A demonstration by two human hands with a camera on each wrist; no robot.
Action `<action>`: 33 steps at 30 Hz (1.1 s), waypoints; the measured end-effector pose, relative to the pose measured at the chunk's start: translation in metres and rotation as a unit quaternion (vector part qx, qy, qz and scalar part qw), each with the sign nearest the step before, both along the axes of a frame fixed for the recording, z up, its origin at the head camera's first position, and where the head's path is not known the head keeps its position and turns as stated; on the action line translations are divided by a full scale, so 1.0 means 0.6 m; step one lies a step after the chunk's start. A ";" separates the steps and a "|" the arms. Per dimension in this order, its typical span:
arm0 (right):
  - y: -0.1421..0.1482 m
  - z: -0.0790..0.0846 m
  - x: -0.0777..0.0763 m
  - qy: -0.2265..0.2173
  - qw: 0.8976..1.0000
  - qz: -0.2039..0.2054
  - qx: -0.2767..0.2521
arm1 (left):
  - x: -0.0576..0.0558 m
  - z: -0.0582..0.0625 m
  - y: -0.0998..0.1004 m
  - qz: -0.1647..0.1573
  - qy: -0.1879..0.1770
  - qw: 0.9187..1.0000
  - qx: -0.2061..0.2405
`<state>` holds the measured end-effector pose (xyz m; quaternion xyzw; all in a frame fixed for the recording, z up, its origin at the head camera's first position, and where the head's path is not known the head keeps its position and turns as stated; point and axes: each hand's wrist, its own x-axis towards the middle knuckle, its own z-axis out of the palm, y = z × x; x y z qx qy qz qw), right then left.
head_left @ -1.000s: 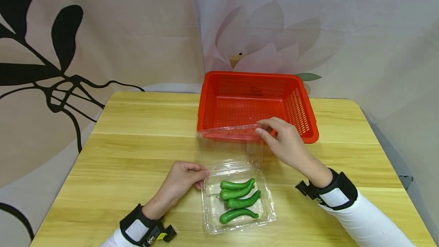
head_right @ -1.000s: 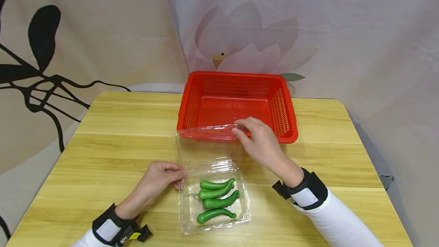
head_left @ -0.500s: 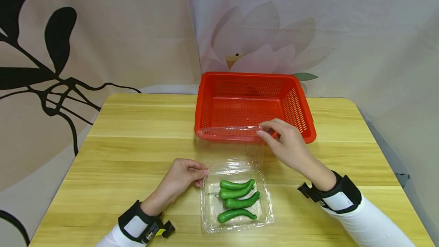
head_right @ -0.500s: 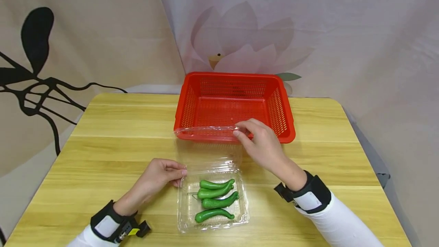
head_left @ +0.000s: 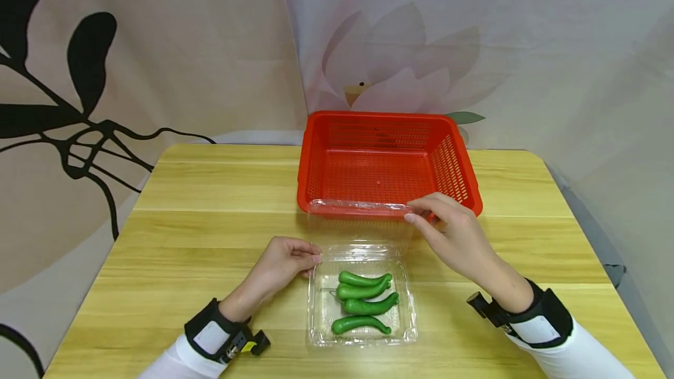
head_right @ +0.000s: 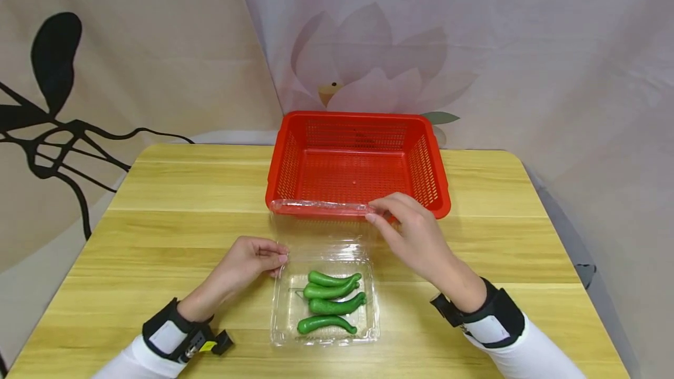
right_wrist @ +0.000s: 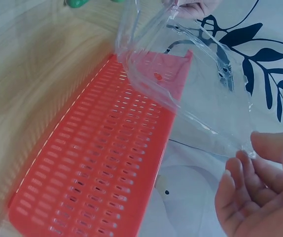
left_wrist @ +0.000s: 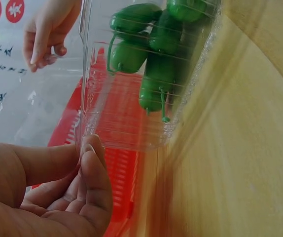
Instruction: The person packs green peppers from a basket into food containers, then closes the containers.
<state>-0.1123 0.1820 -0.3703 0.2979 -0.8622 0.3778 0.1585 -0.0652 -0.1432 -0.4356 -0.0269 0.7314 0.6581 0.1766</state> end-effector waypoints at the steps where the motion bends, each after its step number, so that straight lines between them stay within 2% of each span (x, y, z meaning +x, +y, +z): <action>1: 0.002 -0.001 0.002 0.010 1.000 0.005 0.000 | -0.001 0.000 0.000 0.001 -0.001 1.000 0.000; 6: 0.013 -0.004 0.011 0.039 0.999 0.027 0.001 | -0.005 0.000 0.003 0.004 0.004 1.000 -0.006; 16: 0.028 -0.004 0.037 0.066 0.996 0.067 -0.010 | -0.012 0.002 0.008 0.012 0.017 1.000 -0.014; 26: 0.039 -0.010 0.056 0.132 0.989 0.061 -0.012 | -0.021 0.002 0.019 0.037 -0.002 0.999 0.003; 33: 0.045 -0.018 0.076 0.166 0.984 0.060 -0.001 | -0.021 0.003 0.022 0.047 -0.001 0.999 0.006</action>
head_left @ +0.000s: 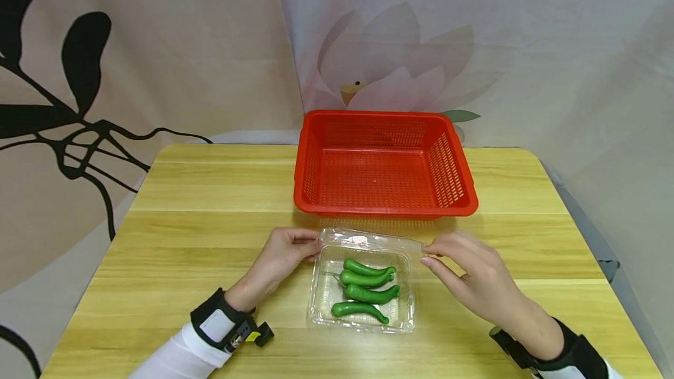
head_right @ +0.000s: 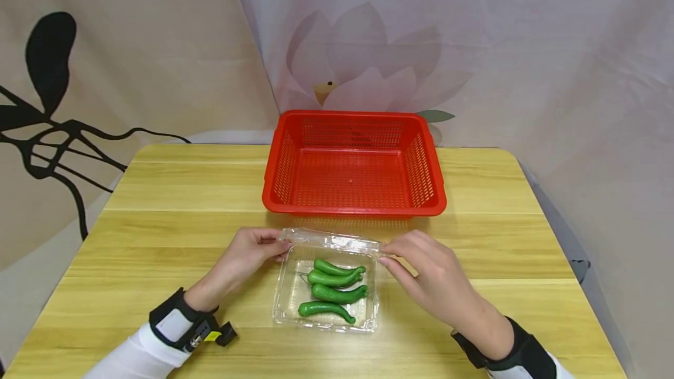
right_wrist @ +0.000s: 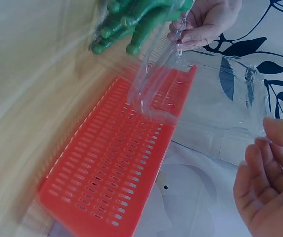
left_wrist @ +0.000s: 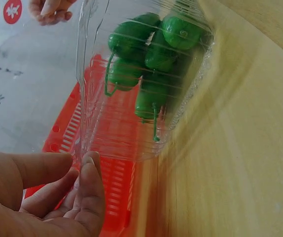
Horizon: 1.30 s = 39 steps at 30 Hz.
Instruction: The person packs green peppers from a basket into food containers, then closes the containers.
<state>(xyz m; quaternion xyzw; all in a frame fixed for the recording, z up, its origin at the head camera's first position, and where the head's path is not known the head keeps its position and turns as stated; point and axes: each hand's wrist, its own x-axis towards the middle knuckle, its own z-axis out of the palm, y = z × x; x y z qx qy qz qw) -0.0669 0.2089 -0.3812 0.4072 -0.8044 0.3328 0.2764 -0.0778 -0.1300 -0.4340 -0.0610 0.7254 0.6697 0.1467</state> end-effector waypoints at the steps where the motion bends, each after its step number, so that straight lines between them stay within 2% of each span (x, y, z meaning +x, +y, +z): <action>1: 0.000 -0.001 0.003 0.003 1.000 0.002 0.000 | 0.000 0.000 0.000 -0.001 -0.001 1.000 0.001; 8: -0.002 -0.008 0.022 0.021 0.999 0.028 0.002 | 0.000 -0.003 -0.006 -0.012 0.003 1.000 0.013; 15: 0.004 -0.023 0.033 0.021 0.999 0.035 0.009 | -0.003 -0.007 0.000 0.008 -0.006 1.000 0.008; 22: 0.005 -0.039 0.044 0.046 0.998 0.049 0.019 | -0.004 -0.010 -0.003 0.032 -0.010 0.999 0.028; 25: 0.007 -0.045 0.048 0.045 0.997 0.050 0.027 | 0.007 -0.005 -0.008 0.027 -0.021 0.999 0.011; 29: 0.007 -0.052 0.053 0.044 0.997 0.052 0.035 | 0.031 0.007 -0.011 -0.006 -0.044 0.999 0.005; 35: 0.006 -0.061 0.058 0.047 0.997 0.057 0.038 | 0.064 0.022 -0.014 -0.045 -0.074 0.996 0.016; 39: 0.008 -0.068 0.059 0.045 0.996 0.056 0.046 | 0.082 0.024 -0.017 -0.068 -0.099 0.992 0.041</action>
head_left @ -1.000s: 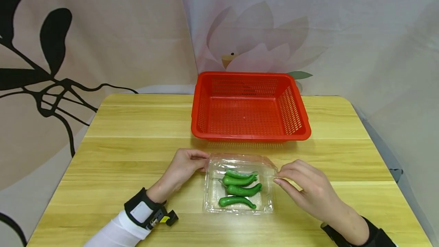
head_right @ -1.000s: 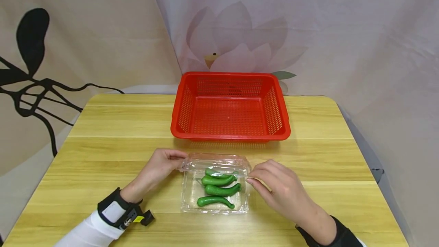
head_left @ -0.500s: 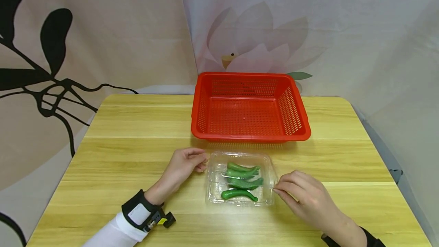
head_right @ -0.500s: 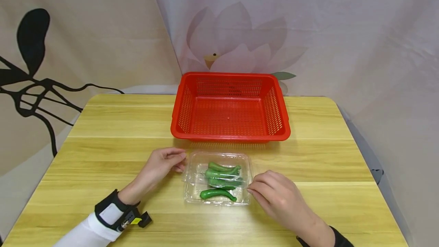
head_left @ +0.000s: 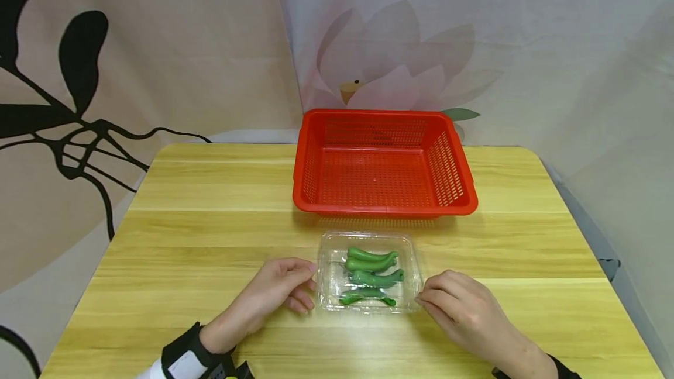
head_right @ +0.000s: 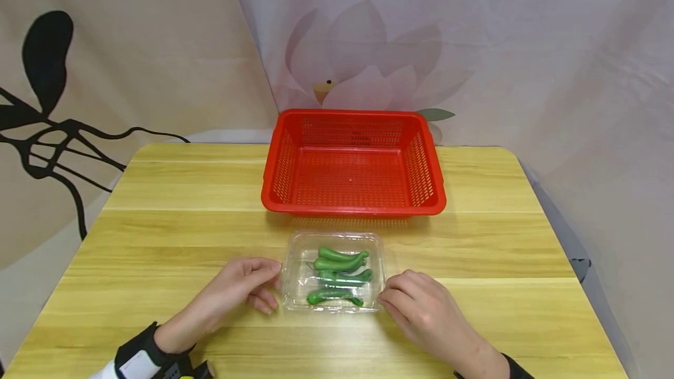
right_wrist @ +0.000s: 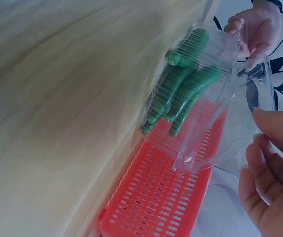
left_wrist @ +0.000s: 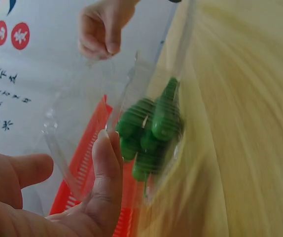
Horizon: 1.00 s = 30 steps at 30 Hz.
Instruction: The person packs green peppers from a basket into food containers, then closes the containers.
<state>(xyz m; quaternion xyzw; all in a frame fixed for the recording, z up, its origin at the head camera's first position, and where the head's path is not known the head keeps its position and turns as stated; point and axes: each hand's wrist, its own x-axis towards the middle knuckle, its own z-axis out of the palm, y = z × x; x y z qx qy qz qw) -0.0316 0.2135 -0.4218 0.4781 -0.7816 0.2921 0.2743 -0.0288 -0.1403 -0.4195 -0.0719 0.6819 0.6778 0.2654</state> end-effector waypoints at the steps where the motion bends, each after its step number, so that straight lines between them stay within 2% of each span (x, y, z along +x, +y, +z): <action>1: 0.001 -0.002 0.000 -0.001 1.000 -0.001 0.002 | 0.004 0.000 -0.001 -0.004 -0.005 1.000 0.008; 6: 0.003 -0.011 0.003 -0.009 1.000 -0.006 0.011 | 0.011 -0.003 -0.001 -0.016 -0.020 0.999 0.029; 13: 0.003 -0.021 0.004 -0.021 1.000 -0.007 0.017 | 0.005 -0.012 0.000 -0.024 -0.026 0.998 0.046; 21: 0.004 -0.030 0.009 -0.031 0.999 -0.007 0.023 | 0.002 -0.020 0.003 -0.014 -0.021 0.998 0.064; 26: 0.009 -0.037 0.014 -0.101 0.994 -0.029 -0.015 | 0.002 -0.021 0.006 -0.011 -0.024 0.998 0.061; 30: 0.013 -0.034 0.017 -0.190 0.977 -0.072 -0.069 | 0.001 -0.021 0.006 -0.009 -0.024 0.998 0.058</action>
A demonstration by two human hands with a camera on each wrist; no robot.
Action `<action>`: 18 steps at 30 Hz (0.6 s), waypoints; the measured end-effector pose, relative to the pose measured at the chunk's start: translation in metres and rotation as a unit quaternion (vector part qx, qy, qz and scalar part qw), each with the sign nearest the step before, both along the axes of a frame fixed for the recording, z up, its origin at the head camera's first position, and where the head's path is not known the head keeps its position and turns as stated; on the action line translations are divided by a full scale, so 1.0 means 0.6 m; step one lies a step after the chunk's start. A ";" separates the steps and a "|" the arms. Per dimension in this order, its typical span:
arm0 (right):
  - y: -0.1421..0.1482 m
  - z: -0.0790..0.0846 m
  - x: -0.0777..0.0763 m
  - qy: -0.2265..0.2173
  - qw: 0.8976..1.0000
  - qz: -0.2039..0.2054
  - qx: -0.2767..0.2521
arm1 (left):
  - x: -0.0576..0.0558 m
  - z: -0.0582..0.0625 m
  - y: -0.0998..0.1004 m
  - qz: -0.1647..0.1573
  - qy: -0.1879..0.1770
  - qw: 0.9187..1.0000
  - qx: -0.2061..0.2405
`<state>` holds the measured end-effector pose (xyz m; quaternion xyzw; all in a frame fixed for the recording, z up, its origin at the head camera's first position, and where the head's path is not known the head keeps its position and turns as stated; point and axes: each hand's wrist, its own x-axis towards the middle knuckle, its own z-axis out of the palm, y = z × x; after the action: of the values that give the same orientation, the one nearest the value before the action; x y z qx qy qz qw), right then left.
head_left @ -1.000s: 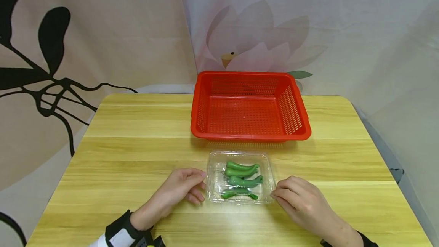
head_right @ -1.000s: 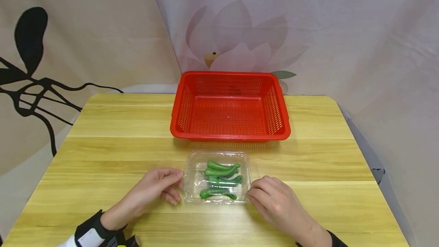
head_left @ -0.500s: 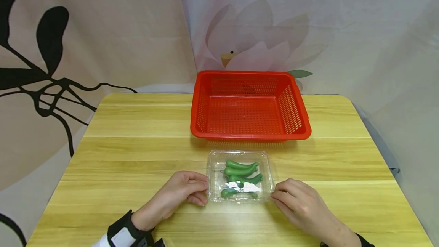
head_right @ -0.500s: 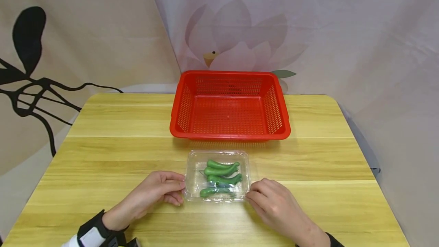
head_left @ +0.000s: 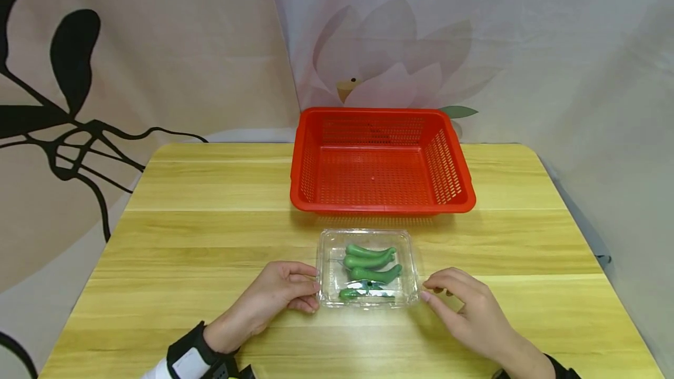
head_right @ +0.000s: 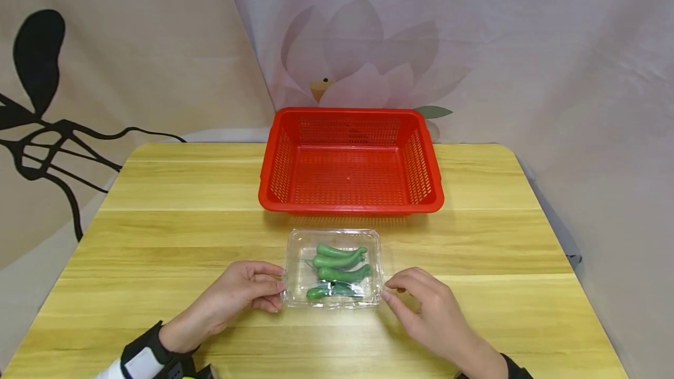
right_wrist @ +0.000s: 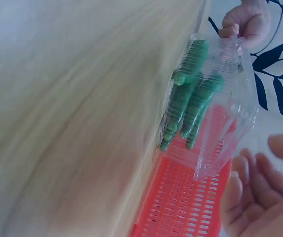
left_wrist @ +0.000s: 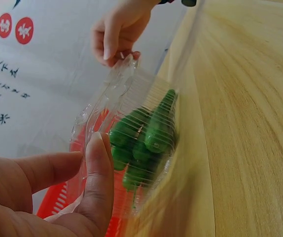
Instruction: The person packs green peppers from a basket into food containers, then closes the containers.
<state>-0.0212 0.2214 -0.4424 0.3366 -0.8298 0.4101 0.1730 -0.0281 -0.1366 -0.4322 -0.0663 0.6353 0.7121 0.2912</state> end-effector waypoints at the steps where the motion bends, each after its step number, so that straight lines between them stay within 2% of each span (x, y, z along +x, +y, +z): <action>1: 0.001 0.002 0.001 -0.029 0.999 -0.019 -0.004 | 0.000 0.000 0.000 0.001 0.000 1.000 -0.001; 4: 0.004 0.011 0.004 -0.132 0.988 -0.075 -0.007 | 0.000 0.000 0.000 0.001 0.002 1.000 -0.001; 7: 0.007 0.020 0.002 -0.257 0.960 -0.112 0.008 | -0.001 -0.001 -0.001 0.001 0.002 1.000 0.001; 9: 0.009 0.024 -0.001 -0.333 0.937 -0.107 0.013 | -0.001 -0.001 0.000 0.001 0.003 1.000 0.002; 12: 0.013 0.024 -0.007 -0.417 0.906 -0.077 0.009 | -0.001 -0.001 0.000 0.000 0.002 1.000 0.002; 14: 0.013 0.021 -0.009 -0.450 0.891 -0.053 0.001 | -0.001 -0.002 0.000 0.000 0.002 1.000 0.001; 18: 0.012 0.013 -0.010 -0.490 0.871 -0.028 -0.016 | -0.002 -0.002 0.000 -0.001 0.001 1.000 -0.002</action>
<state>-0.0273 0.2283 -0.4349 0.0663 -0.8104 0.5307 -0.2391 -0.0290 -0.1368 -0.4335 -0.0653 0.6369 0.7107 0.2915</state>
